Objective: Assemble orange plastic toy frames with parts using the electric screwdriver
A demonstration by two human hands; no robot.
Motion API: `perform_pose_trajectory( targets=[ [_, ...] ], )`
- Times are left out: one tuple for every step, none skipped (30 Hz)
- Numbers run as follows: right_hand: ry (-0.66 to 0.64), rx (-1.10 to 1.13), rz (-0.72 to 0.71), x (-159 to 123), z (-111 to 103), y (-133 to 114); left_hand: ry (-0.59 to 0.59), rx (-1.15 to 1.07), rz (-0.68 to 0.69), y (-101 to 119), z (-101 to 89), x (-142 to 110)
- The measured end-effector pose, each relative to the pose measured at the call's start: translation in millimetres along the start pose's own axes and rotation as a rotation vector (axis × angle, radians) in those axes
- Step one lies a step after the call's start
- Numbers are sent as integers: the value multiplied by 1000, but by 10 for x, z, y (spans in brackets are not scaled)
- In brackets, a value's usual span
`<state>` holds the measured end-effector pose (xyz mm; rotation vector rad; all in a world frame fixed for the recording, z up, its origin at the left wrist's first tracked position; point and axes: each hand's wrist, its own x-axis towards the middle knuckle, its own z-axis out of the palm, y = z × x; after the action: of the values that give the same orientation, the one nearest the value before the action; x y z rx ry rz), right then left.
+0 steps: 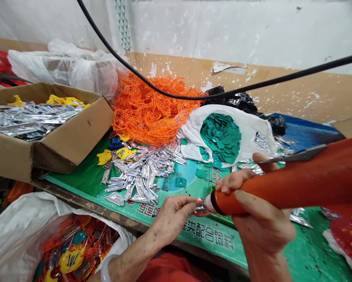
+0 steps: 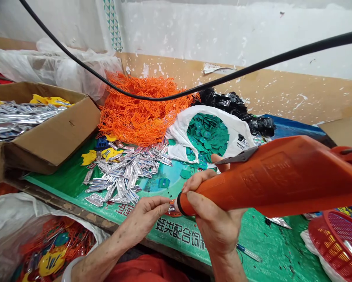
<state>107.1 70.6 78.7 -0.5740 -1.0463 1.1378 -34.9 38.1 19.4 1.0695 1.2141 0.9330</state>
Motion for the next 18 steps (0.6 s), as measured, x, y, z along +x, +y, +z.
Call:
perform_pose_trajectory(
  targets=[
    [-1, -5, 0, 0, 6, -2, 3, -4, -2, 5, 4, -1],
    [-2, -10, 3, -1, 14, -6, 4, -8, -2, 6, 7, -1],
    [-3, -14, 7, -4, 23, -11, 4, -9, 0, 4, 9, 0],
    [-7, -18, 12, -8, 32, -18, 7, -7, 2, 1, 11, 1],
    [-9, -26, 17, -14, 42, -25, 10, -3, 4, -4, 11, 3],
    [-10, -40, 22, -20, 52, -32, 14, 2, 4, -8, 11, 5],
    [-10, -61, 28, -26, 62, -39, 14, 8, 4, -11, 10, 7],
    [-8, -88, 34, -32, 70, -44, 12, 17, 5, -12, 7, 8],
    [-9, -119, 39, -35, 76, -48, 9, 29, 7, -11, 4, 9],
    [-10, -152, 43, -37, 80, -49, 7, 45, 10, -10, 1, 10],
    [-20, -184, 45, -35, 81, -49, 5, 65, 15, -7, -2, 11],
    [-36, -215, 44, -31, 80, -49, 8, 91, 23, -3, -5, 11],
    [-57, -243, 41, -25, 78, -48, 15, 122, 30, 2, -7, 12],
    [-79, -271, 38, -17, 75, -47, 22, 158, 38, 8, -8, 13],
    [-98, -299, 35, -8, 73, -49, 28, 197, 49, 15, -7, 14],
    [-114, -326, 34, 2, 73, -51, 35, 238, 62, 22, -5, 15],
    [-127, -351, 33, 10, 77, -56, 43, 275, 78, 31, -2, 16],
    [-135, -372, 35, 17, 84, -62, 48, 307, 92, 39, 2, 17]
  ],
)
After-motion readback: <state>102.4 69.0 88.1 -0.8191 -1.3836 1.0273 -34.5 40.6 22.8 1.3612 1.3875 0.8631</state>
